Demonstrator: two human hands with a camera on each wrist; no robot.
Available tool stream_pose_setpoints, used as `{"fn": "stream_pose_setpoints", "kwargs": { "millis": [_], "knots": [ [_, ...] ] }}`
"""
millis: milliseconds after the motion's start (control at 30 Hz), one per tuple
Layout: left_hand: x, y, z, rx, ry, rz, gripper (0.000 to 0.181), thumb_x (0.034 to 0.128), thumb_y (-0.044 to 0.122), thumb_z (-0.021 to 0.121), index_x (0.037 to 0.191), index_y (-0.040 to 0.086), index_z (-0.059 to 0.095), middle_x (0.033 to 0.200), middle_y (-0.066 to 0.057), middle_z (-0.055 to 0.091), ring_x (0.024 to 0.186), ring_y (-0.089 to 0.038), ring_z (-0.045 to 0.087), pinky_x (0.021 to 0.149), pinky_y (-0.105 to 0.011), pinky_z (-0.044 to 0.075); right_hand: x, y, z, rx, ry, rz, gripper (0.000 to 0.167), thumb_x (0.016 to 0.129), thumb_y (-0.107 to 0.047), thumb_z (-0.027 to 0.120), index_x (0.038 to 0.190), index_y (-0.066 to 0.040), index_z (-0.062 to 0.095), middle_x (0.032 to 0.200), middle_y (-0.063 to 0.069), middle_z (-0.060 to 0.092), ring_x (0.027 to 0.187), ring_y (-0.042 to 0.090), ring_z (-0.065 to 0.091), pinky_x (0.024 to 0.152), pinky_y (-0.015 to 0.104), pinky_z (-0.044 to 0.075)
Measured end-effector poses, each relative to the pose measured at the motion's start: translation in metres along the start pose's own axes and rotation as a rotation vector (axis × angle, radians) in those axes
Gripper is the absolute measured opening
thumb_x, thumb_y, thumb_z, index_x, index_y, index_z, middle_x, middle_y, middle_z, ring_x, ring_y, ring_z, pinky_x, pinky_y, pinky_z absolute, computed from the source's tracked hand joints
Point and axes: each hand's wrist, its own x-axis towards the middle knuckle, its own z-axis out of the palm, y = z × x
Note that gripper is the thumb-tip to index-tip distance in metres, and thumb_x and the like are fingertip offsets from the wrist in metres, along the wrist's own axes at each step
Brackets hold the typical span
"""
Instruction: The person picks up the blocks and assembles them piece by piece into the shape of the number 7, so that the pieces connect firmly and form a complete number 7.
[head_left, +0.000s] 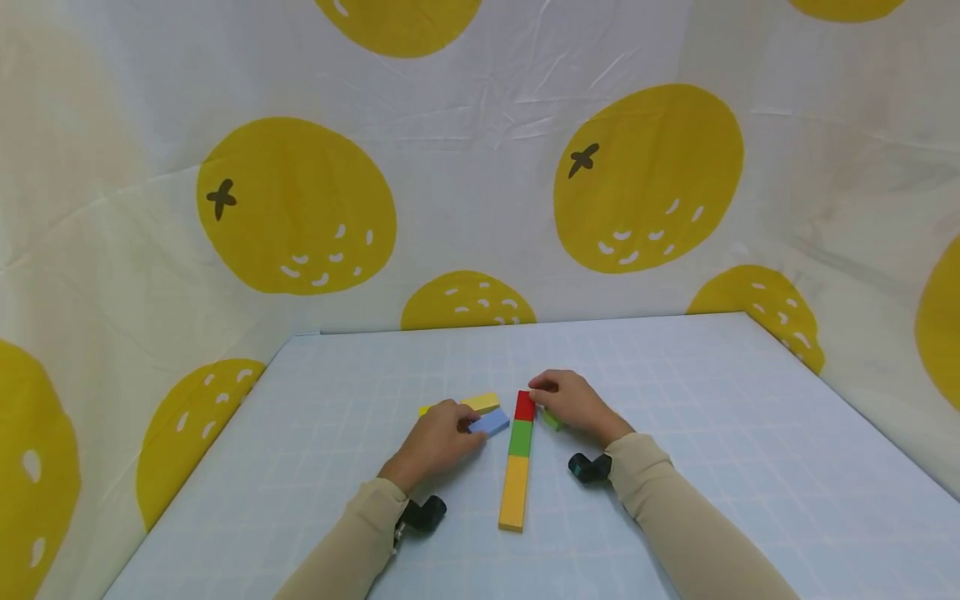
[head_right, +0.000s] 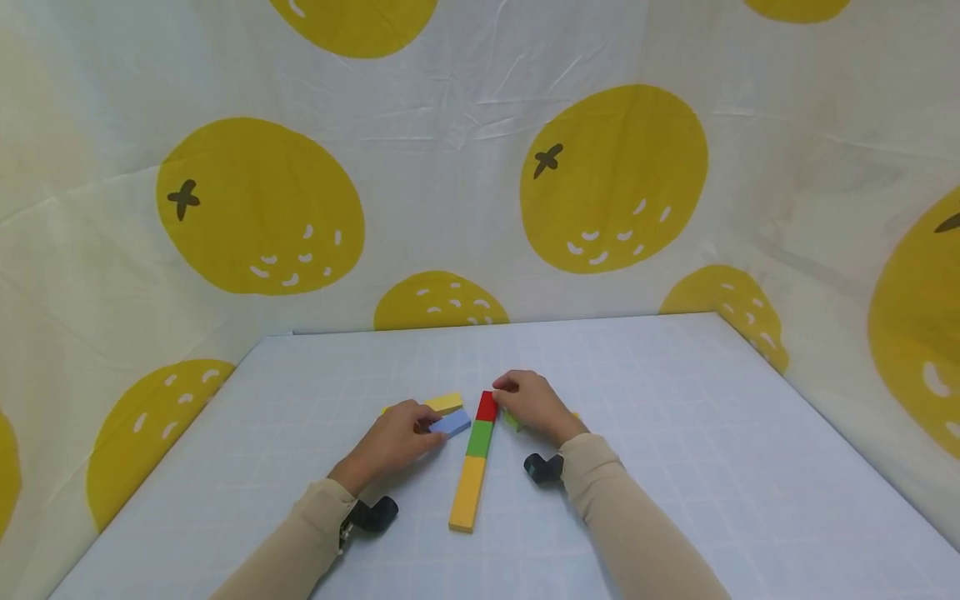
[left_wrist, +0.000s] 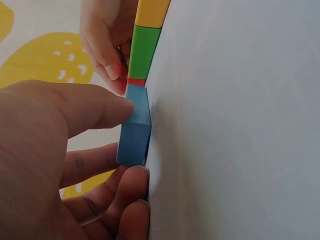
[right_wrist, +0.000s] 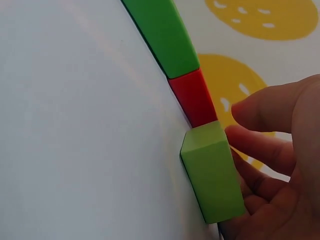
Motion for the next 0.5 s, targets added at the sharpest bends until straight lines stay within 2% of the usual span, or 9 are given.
{"fn": "stream_pose_setpoints", "kwargs": {
  "millis": [233, 500],
  "knots": [
    [0.0004, -0.0002, -0.0002, -0.006, 0.001, 0.015, 0.033, 0.0870, 0.032, 0.079, 0.114, 0.014, 0.074, 0.093, 0.003, 0.060, 0.086, -0.016, 0.055, 0.081, -0.033, 0.054, 0.0002, 0.0003, -0.0021, 0.030, -0.008, 0.007, 0.029, 0.099, -0.029, 0.063, 0.122, -0.013, 0.069, 0.111, 0.001, 0.066, 0.098, 0.021, 0.056, 0.091, 0.039, 0.052],
    [0.0001, 0.0010, -0.0027, -0.025, -0.014, -0.001, 0.033, 0.0866, 0.030, 0.079, 0.115, 0.015, 0.072, 0.095, 0.003, 0.061, 0.088, -0.017, 0.056, 0.083, -0.034, 0.054, -0.0008, -0.0020, -0.0059, 0.097, -0.034, 0.016, 0.029, 0.100, -0.027, 0.062, 0.124, -0.012, 0.068, 0.104, 0.001, 0.066, 0.094, 0.020, 0.059, 0.087, 0.036, 0.053]
  ]
}}
